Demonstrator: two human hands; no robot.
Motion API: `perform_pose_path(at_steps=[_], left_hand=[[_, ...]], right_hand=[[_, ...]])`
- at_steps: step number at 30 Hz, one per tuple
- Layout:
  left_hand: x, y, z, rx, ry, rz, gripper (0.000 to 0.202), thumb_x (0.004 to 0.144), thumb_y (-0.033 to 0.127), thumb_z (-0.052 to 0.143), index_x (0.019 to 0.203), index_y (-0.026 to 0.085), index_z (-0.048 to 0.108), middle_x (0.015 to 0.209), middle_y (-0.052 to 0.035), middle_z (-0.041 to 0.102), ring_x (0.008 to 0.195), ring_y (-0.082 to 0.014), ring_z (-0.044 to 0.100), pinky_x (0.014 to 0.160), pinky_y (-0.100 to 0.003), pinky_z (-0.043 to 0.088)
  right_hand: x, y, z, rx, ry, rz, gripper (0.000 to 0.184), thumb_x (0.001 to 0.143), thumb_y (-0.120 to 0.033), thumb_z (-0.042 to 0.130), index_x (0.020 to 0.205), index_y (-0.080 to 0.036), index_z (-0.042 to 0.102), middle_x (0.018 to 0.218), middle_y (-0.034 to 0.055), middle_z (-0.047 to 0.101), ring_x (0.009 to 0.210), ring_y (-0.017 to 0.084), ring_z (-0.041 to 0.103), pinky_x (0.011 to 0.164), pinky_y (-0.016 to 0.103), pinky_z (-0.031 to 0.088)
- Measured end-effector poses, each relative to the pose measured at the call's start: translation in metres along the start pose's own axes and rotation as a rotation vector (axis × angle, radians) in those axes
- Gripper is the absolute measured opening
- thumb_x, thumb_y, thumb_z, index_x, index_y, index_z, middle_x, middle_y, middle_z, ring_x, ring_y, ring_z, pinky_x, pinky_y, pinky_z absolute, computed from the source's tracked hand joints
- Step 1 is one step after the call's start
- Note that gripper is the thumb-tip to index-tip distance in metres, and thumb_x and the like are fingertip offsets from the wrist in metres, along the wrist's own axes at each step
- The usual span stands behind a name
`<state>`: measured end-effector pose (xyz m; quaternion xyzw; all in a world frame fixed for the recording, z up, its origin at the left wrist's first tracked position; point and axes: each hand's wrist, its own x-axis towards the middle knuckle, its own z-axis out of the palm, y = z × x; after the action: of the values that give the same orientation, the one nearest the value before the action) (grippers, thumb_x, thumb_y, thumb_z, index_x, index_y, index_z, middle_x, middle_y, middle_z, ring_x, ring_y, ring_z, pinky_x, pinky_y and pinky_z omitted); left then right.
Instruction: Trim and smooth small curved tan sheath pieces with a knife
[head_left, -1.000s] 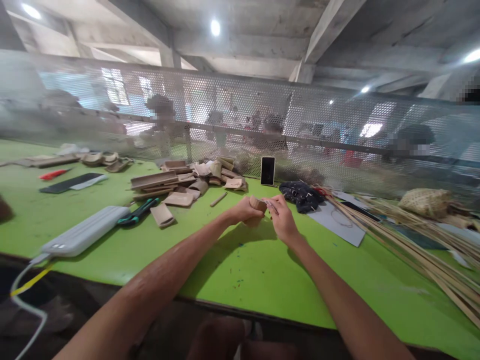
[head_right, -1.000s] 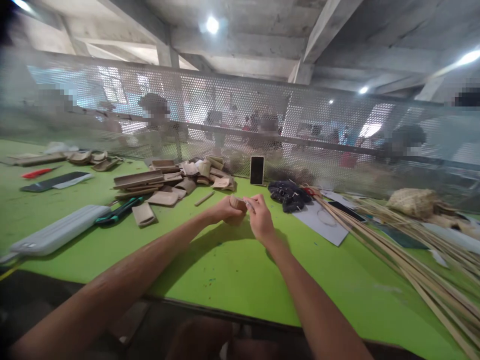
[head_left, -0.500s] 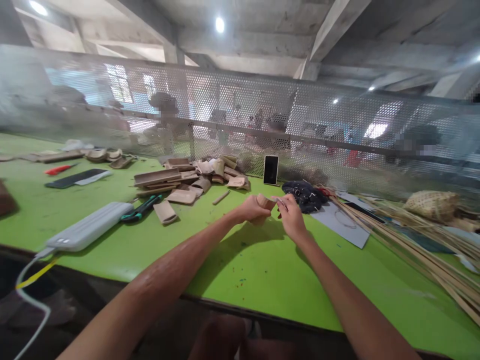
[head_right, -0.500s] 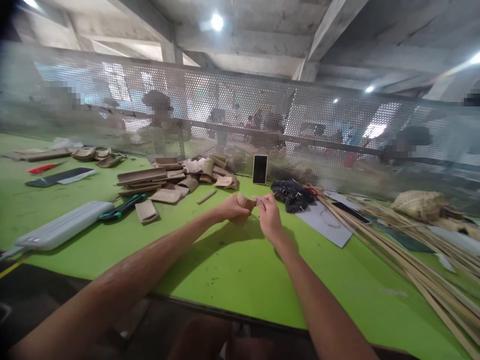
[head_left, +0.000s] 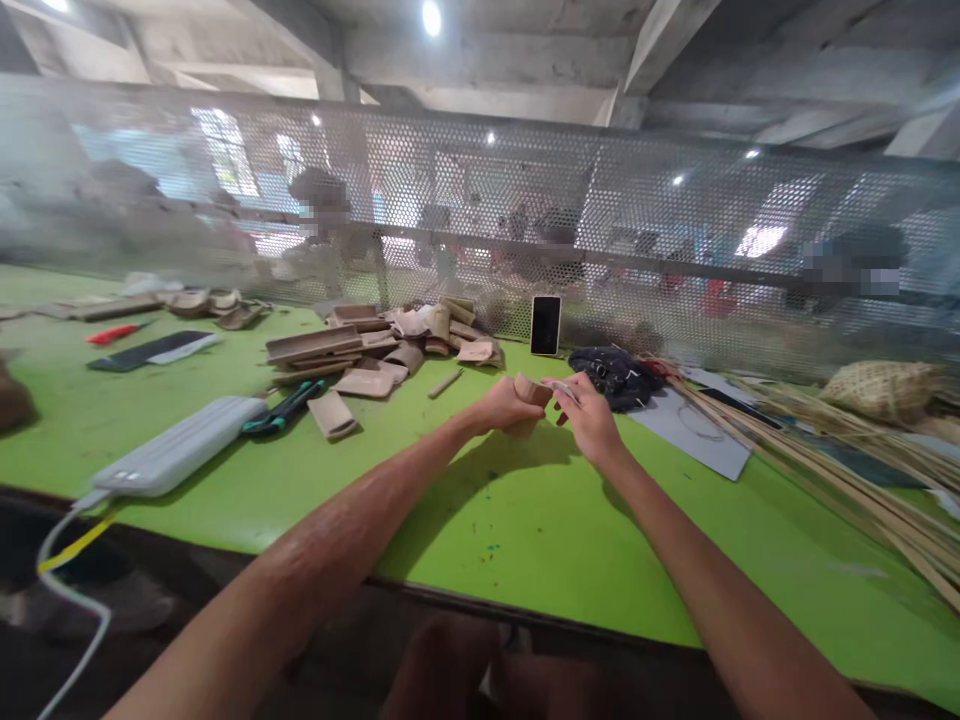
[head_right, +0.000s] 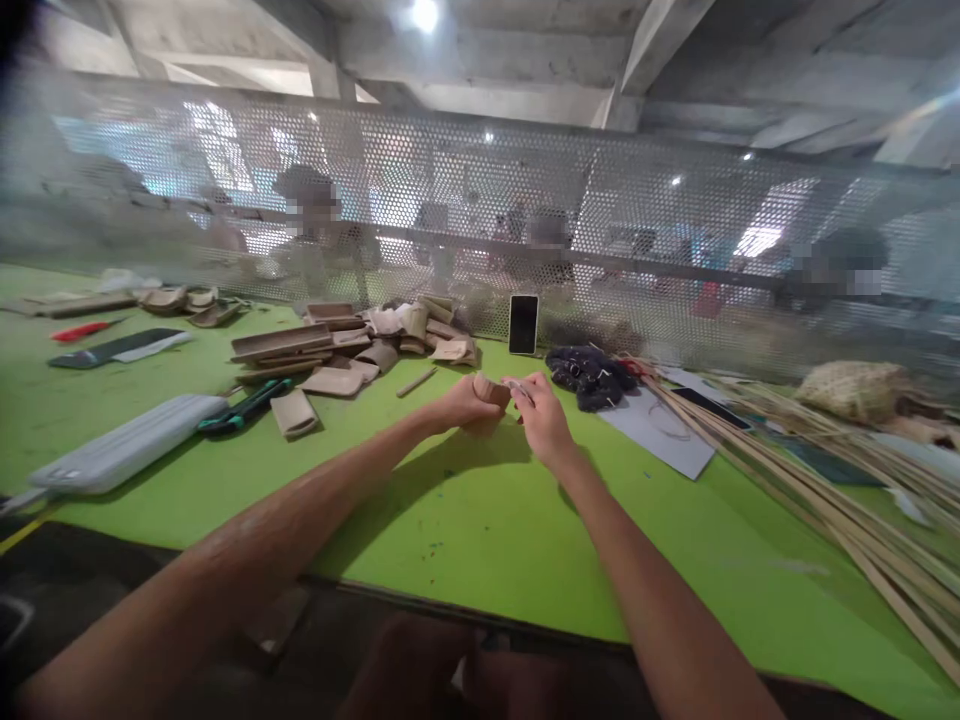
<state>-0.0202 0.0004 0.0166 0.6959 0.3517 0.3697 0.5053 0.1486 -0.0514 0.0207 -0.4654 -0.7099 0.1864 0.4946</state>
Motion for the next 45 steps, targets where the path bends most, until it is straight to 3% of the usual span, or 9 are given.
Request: perform_pose_path(at_steps=[8, 14, 20, 25, 28, 34, 38, 42, 45], left_hand=[[0.000, 0.002, -0.002, 0.008, 0.021, -0.048, 0.014, 0.062, 0.014, 0.073, 0.068, 0.012, 0.060, 0.066, 0.0011, 0.059, 0.060, -0.0094, 0.051, 0.055, -0.023, 0.045], [0.002, 0.005, -0.003, 0.046, 0.032, -0.082, 0.017, 0.060, 0.014, 0.074, 0.073, 0.012, 0.063, 0.069, 0.0001, 0.061, 0.062, -0.0107, 0.053, 0.055, -0.024, 0.046], [0.002, 0.003, -0.002, 0.037, 0.009, -0.063, 0.016, 0.061, 0.013, 0.073, 0.072, 0.011, 0.063, 0.069, -0.0003, 0.061, 0.061, -0.0102, 0.053, 0.055, -0.024, 0.045], [-0.002, 0.006, 0.000, 0.027, 0.024, -0.038, 0.012, 0.062, 0.012, 0.071, 0.069, 0.012, 0.062, 0.065, 0.0015, 0.058, 0.058, -0.0087, 0.051, 0.054, -0.022, 0.044], [-0.002, 0.004, 0.002, 0.030, 0.009, -0.026, 0.013, 0.062, 0.012, 0.071, 0.070, 0.012, 0.061, 0.063, 0.0018, 0.057, 0.055, -0.0086, 0.050, 0.052, -0.022, 0.043], [0.002, -0.002, 0.009, 0.053, 0.099, -0.043, 0.012, 0.063, 0.016, 0.071, 0.065, 0.013, 0.060, 0.062, 0.0011, 0.058, 0.053, -0.0090, 0.050, 0.051, -0.023, 0.044], [0.002, -0.001, 0.009, 0.064, 0.065, -0.026, 0.015, 0.061, 0.016, 0.071, 0.060, 0.014, 0.056, 0.058, 0.0027, 0.054, 0.052, -0.0081, 0.047, 0.050, -0.023, 0.042], [0.001, -0.003, 0.006, 0.059, 0.074, -0.015, 0.013, 0.061, 0.018, 0.071, 0.063, 0.013, 0.059, 0.060, 0.0024, 0.055, 0.054, -0.0086, 0.048, 0.052, -0.023, 0.042], [0.000, -0.007, 0.005, 0.030, 0.013, 0.038, 0.014, 0.061, 0.021, 0.070, 0.064, 0.013, 0.059, 0.061, 0.0025, 0.054, 0.055, -0.0087, 0.048, 0.054, -0.024, 0.042]], right_hand=[[0.001, -0.001, 0.001, 0.002, -0.001, 0.001, 0.036, 0.092, -0.044, 0.050, 0.110, -0.023, 0.074, 0.096, 0.0059, 0.049, 0.075, 0.017, 0.053, 0.058, 0.029, 0.053], [0.002, 0.004, 0.002, 0.129, 0.024, 0.102, 0.037, 0.088, -0.048, 0.055, 0.107, -0.022, 0.073, 0.100, 0.0060, 0.050, 0.078, 0.016, 0.054, 0.057, 0.028, 0.055], [0.001, 0.002, 0.000, 0.111, 0.056, 0.122, 0.036, 0.085, -0.049, 0.058, 0.102, -0.022, 0.075, 0.095, 0.0050, 0.048, 0.076, 0.016, 0.054, 0.053, 0.027, 0.054], [-0.001, -0.003, -0.002, 0.199, -0.030, 0.077, 0.037, 0.085, -0.051, 0.061, 0.106, -0.025, 0.076, 0.098, 0.0054, 0.052, 0.080, 0.017, 0.054, 0.060, 0.029, 0.057], [-0.001, -0.001, -0.004, 0.130, 0.036, 0.106, 0.040, 0.083, -0.055, 0.061, 0.104, -0.024, 0.076, 0.094, 0.0051, 0.051, 0.077, 0.017, 0.053, 0.056, 0.028, 0.055], [0.000, 0.003, -0.005, 0.202, -0.015, 0.088, 0.036, 0.083, -0.051, 0.062, 0.102, -0.023, 0.076, 0.096, 0.0048, 0.050, 0.079, 0.017, 0.053, 0.059, 0.028, 0.057], [0.000, 0.002, -0.006, 0.159, 0.046, 0.121, 0.037, 0.084, -0.051, 0.061, 0.103, -0.023, 0.076, 0.095, 0.0047, 0.050, 0.075, 0.016, 0.052, 0.057, 0.029, 0.055], [-0.001, -0.001, -0.005, 0.201, -0.039, 0.078, 0.036, 0.084, -0.050, 0.062, 0.103, -0.023, 0.076, 0.096, 0.0045, 0.051, 0.079, 0.016, 0.054, 0.061, 0.028, 0.057], [-0.002, 0.002, -0.005, 0.200, -0.016, 0.117, 0.043, 0.084, -0.054, 0.062, 0.111, -0.023, 0.074, 0.090, 0.0033, 0.053, 0.074, 0.015, 0.054, 0.057, 0.027, 0.055]])
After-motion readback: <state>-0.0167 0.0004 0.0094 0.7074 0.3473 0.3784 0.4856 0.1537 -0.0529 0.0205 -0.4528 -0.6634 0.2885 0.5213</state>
